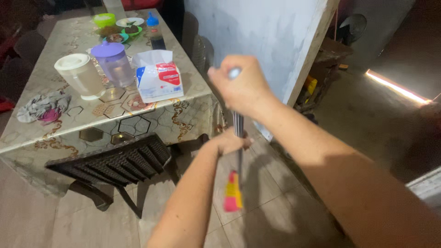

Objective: The person sweeps the tiled floor with a broom around a dining table and chairs, then wipes the table surface with a cloth. The person handles the broom and cloth while moving around the room.

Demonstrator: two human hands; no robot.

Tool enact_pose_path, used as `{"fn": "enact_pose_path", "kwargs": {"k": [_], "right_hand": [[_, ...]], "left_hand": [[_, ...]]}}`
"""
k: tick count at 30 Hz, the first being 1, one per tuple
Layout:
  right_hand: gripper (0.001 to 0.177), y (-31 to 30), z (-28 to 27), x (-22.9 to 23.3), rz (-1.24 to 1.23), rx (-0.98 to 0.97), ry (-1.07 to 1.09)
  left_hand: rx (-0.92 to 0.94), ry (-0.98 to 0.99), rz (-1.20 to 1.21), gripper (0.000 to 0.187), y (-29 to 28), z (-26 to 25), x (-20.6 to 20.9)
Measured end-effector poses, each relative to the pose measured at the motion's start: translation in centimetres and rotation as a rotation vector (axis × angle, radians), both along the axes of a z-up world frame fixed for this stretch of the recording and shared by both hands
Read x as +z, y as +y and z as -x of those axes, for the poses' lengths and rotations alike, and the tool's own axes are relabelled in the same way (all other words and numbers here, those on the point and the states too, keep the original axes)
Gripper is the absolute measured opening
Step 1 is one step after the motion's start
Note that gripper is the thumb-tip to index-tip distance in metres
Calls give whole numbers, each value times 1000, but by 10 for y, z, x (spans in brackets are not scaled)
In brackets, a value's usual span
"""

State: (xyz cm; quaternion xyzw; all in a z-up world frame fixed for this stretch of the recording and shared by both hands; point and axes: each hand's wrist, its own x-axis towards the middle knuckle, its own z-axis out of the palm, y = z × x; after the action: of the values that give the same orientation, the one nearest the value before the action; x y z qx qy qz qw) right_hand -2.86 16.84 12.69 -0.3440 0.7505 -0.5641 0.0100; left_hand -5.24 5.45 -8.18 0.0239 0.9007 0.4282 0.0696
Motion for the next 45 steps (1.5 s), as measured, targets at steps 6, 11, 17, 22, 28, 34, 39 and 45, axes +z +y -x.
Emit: {"fn": "enact_pose_path", "kwargs": {"k": [6,11,17,22,28,34,39,45], "right_hand": [[34,-5,-15,-38,-279,145,344],[30,16,58,-5,38,177,600],[37,39,148,64,333,-97,436],[35,-3,182,26,348,-173,215],[36,-41,253,-17,233,-203,-2],[39,-29,312,21,50,-198,20],[40,-26,323,45,-55,-209,100],[24,26,403,119,291,577,-75]], "left_hand": [[-24,98,-395,31,55,5,-42],[-235,192,-366,33,62,82,18],[-151,299,30,37,20,178,107],[92,173,266,37,-43,232,72],[36,-21,94,35,-65,293,-1],[-90,-31,-194,35,-3,348,0],[-310,103,-200,32,26,340,39],[-639,-82,-484,17,11,400,132]]}}
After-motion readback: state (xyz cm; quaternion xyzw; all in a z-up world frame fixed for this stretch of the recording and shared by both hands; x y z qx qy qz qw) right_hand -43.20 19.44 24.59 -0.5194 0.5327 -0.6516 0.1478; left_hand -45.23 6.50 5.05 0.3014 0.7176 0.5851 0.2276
